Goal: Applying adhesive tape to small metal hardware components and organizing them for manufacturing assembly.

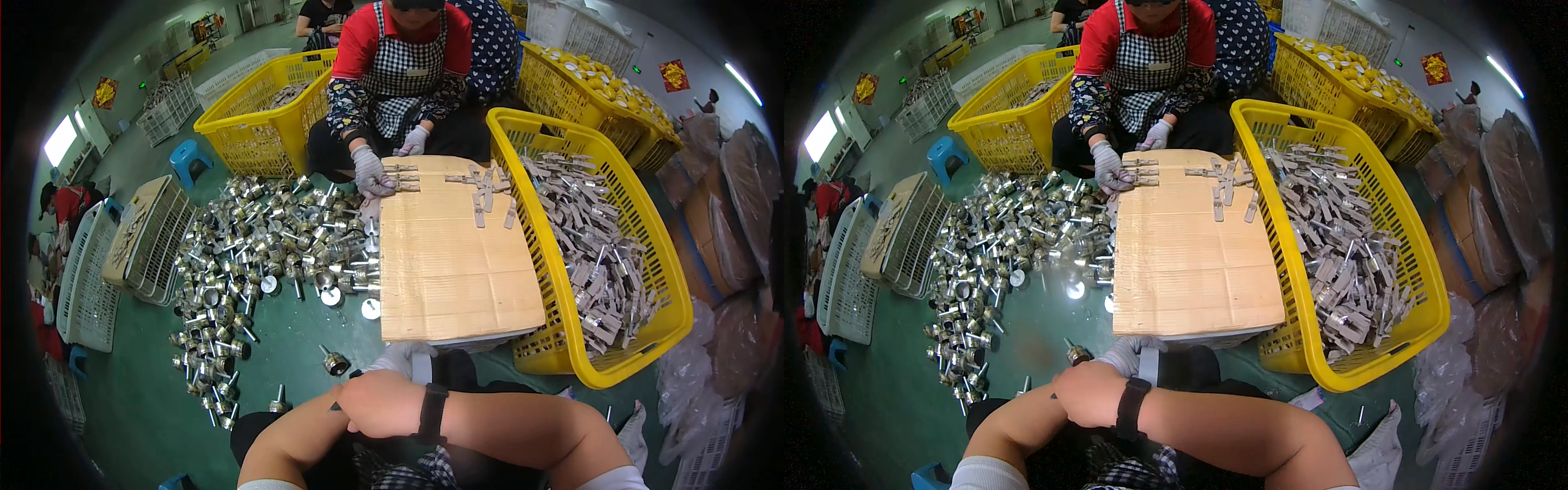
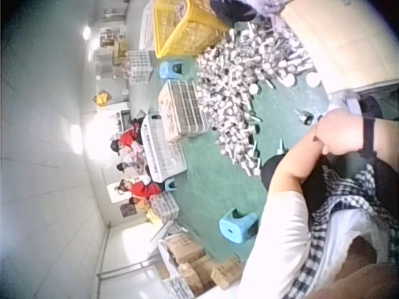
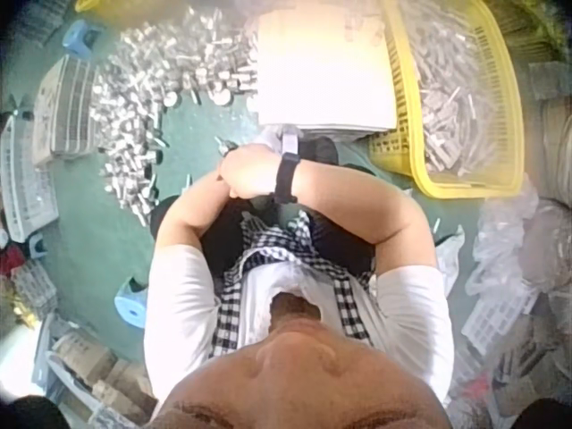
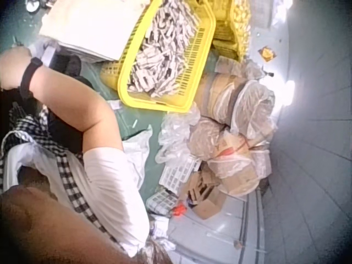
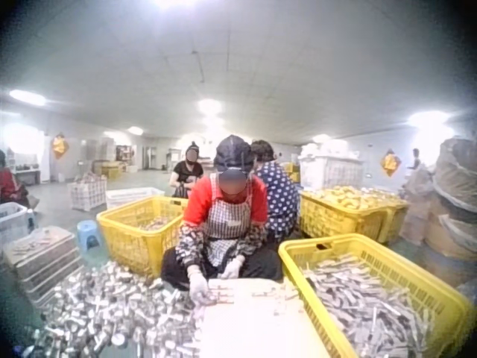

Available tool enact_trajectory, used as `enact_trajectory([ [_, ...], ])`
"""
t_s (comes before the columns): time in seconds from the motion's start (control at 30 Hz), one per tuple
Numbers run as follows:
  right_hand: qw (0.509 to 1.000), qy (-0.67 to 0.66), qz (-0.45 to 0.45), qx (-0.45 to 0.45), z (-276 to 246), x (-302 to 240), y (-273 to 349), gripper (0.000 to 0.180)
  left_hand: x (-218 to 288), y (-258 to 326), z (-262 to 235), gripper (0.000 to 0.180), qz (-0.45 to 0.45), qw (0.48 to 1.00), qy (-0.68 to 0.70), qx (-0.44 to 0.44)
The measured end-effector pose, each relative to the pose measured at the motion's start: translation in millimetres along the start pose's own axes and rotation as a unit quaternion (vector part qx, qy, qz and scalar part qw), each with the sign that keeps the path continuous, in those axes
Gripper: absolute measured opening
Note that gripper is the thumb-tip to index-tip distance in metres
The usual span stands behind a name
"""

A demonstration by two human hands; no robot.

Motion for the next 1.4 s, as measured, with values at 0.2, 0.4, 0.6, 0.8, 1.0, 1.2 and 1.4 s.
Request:
enact_trajectory([
  [0.2, 1.000, 0.007, -0.010, 0.009, -2, -7, 0, 0.027, 20, 46, -5, 0.018, -0.053, 0.997, 0.018, 0.058],
  [0.4, 1.000, -0.010, -0.005, 0.013, -6, -7, 1, 0.024, 50, 81, 1, 0.016, -0.109, 0.987, 0.031, 0.109],
  [0.6, 1.000, -0.007, -0.013, 0.017, -8, -12, 2, 0.023, -27, -25, -26, 0.023, 0.047, 0.995, 0.070, -0.060],
  [0.8, 1.000, -0.008, 0.017, 0.007, -11, -4, 6, 0.023, 7, -7, -3, 0.031, 0.189, 0.967, -0.136, -0.101],
  [1.0, 1.000, -0.014, -0.008, 0.014, -10, -10, 6, 0.026, 3, 8, -13, 0.026, 0.106, 0.988, -0.108, -0.037],
  [1.2, 1.000, -0.013, 0.014, -0.006, 0, -6, 3, 0.026, 29, 41, 1, 0.018, 0.102, 0.989, -0.107, 0.018],
  [1.4, 0.998, -0.033, 0.052, 0.016, -21, 20, 13, 0.023, 23, 25, -7, 0.021, 0.215, 0.959, -0.151, -0.111],
])
Point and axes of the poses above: each hand's wrist, its own y-axis away from the middle knuckle, its own z-axis out of the palm, x = y × z, the point moved 5 cm from there along -y, towards the middle knuckle, and after that the axes turned 1 degree about z, right-handed, at the moved point
